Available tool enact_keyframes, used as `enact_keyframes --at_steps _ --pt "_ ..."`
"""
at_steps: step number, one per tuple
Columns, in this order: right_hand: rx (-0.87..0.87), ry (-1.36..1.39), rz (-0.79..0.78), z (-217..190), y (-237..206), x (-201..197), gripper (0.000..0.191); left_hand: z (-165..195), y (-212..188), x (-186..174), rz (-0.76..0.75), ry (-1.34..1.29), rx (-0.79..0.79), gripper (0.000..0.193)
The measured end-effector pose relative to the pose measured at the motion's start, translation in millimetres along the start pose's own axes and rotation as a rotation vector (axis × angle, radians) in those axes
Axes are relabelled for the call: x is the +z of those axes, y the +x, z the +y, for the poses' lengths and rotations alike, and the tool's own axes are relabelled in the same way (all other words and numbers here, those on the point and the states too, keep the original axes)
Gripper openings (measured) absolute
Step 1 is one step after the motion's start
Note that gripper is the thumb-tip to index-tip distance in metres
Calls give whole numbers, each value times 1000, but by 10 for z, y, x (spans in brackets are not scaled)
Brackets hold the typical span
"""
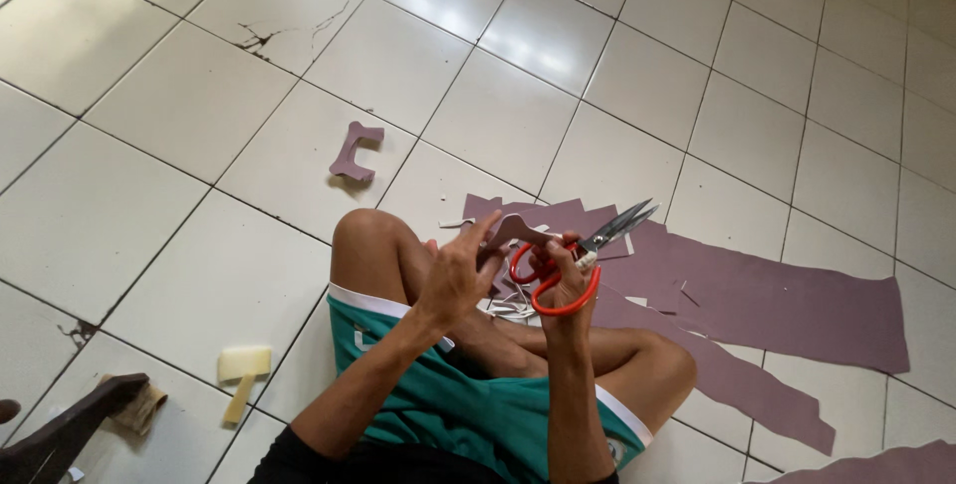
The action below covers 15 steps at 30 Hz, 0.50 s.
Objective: The person sits on the tiled floor and cuts pieces of mauve foam sheet with red-handled scissors, trimming curved edges from small cut pieces one at a time and setting trimmed pieces aside among larger foam sheets and white foam strips.
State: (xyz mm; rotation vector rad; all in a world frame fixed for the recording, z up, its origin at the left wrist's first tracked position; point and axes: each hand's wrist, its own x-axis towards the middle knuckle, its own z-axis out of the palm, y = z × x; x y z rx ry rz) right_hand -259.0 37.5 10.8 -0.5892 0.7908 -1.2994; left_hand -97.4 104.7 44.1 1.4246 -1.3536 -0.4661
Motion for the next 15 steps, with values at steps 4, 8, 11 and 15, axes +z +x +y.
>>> enact_keyframes --at_steps 4,8,11,15 --pt "-48 -115 -22 72 4 302 26 -59 80 -197 23 38 -12 41" --pt "-39 -243 -173 257 79 671 22 -241 218 -535 107 74 -23 48" --pt "1 -367 -241 503 180 916 24 -573 367 -954 167 101 -167 51" --pt "68 -512 -295 872 399 1077 27 -1378 784 -1596 405 197 -185 44"
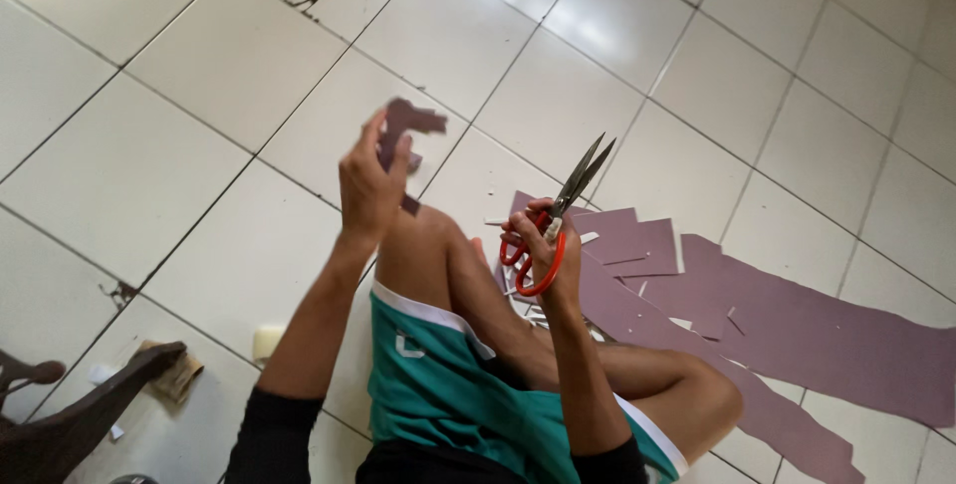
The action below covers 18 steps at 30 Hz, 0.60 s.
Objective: The person sits on the tiled floor and cuts pieces of mauve foam sheet with red-handled scissors, trimming curved edges from small cut pieces one at a time and setting trimmed pieces aside among larger foam sheets and white foam strips.
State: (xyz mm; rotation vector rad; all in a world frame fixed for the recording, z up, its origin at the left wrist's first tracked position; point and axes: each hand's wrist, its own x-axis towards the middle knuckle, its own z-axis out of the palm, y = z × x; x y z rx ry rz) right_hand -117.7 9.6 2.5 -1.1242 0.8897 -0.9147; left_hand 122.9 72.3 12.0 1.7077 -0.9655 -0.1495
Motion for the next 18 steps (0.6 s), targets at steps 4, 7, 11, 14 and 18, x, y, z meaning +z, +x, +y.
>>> enact_keyframes --at_steps 4,7,11,14,18 --pt "85 -37 -28 391 329 207 32 -783 414 154 -36 98 -154 38" --pt "161 -67 -41 689 616 358 32 -1212 547 441 -19 147 -36 40" --pt "270 -106 -15 991 977 498 33 -1547 817 729 -133 158 -161 46" --pt "308 -121 -12 1171 1192 546 33 -1716 1049 872 -208 350 -189 57" --pt "304 -173 -31 1394 1636 610 33 -1819 1395 987 -282 475 -192 81"
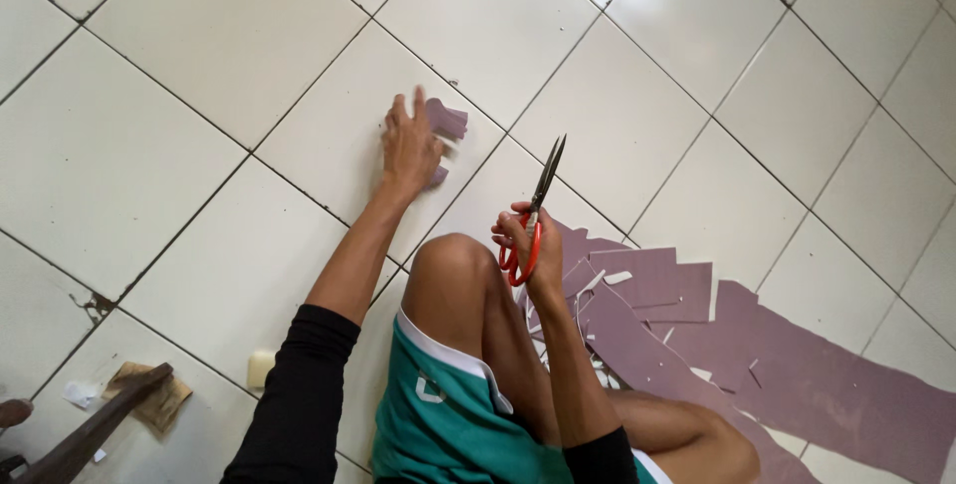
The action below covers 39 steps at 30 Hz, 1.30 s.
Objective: The person sits on the tiled floor and cuts pieces of mauve foam sheet with red-handled scissors, trimming curved edges from small cut pieces one at a time and setting trimmed pieces aside among larger foam sheets and white foam strips.
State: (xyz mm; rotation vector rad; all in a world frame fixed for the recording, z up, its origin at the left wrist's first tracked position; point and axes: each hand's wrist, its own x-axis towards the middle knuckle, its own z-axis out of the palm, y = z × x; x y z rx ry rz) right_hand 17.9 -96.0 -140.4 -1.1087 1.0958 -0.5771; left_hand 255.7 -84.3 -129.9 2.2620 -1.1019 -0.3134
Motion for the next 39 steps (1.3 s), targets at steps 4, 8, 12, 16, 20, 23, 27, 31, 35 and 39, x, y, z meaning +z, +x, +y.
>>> enact_keyframes --at_steps 4,8,12,16,20,23,27,31,35,39 --pt "3 -138 -36 69 471 163 37 35 335 101 -173 101 56 77" --pt "-4 -334 11 76 726 378 38 59 583 235 -279 167 41 25" --pt "-100 -563 65 43 714 489 39 119 614 250 -256 234 49 17" --pt "-37 -649 134 57 524 433 37 231 488 179 -252 254 41 25" --pt "-75 -406 88 82 262 164 39 418 243 84 -139 201 7 53" --pt "-31 -32 55 41 68 -94 36 667 15 110 135 168 181 61" --pt "37 50 164 135 -422 -627 28 1153 -777 378 -6 -84 253 59" --pt "-53 154 264 418 -1042 -1206 25 1501 -1799 648 -272 -185 366 47" --pt "10 262 359 667 -1619 -1785 23 1667 -2367 823 -557 -209 544 31" --pt "-25 333 396 794 -2249 -2215 25 1771 -2609 828 -612 -232 584 27"
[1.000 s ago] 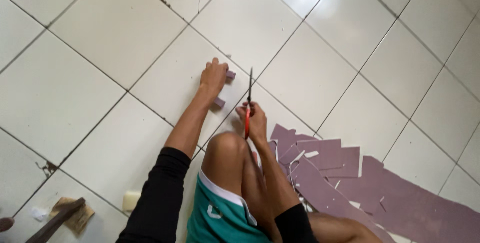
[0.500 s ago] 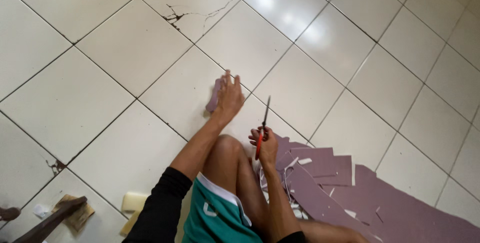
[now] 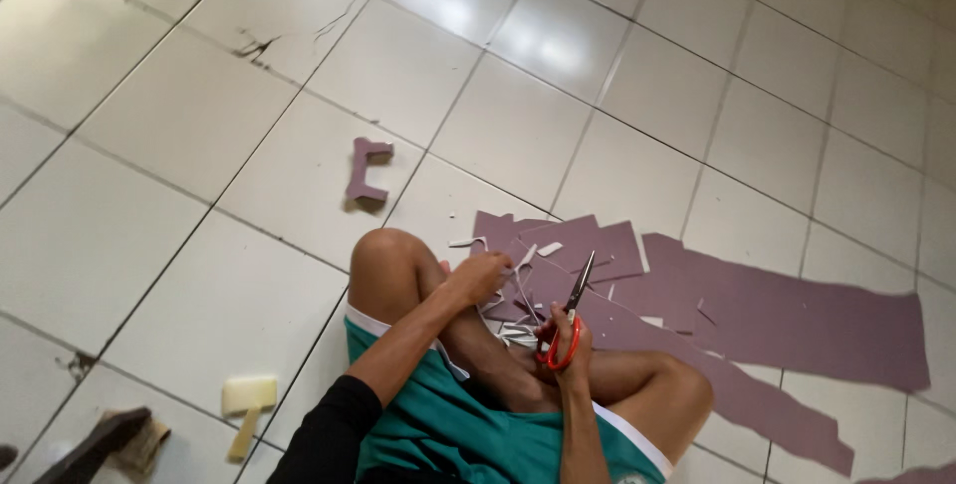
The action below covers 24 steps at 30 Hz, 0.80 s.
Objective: The person sits on the tiled floor and cuts pieces of mauve foam sheet with red-handled scissors, trimming curved edges from small cut pieces one at a time and setting trimmed pieces aside among larger foam sheets and white foam strips.
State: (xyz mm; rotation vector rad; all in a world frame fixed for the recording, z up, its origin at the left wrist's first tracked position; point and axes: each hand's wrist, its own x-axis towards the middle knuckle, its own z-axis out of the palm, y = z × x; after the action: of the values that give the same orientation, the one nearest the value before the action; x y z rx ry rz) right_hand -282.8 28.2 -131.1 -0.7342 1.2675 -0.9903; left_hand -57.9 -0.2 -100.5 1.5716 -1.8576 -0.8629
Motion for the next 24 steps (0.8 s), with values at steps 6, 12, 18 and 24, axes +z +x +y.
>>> enact_keyframes --at_steps 6,12,18,24 --pt "-34 151 75 -121 -227 -102 22 421 -183 89 58 151 25 25" --pt "-175 -93 42 -200 -582 -139 23 923 -459 299 -109 360 12 28" --pt "-247 -133 4 -250 -736 -131 21 1169 -527 459 -192 364 126 20" --pt "-95 -119 41 -223 -658 -137 19 1021 -412 553 -145 268 153 21"
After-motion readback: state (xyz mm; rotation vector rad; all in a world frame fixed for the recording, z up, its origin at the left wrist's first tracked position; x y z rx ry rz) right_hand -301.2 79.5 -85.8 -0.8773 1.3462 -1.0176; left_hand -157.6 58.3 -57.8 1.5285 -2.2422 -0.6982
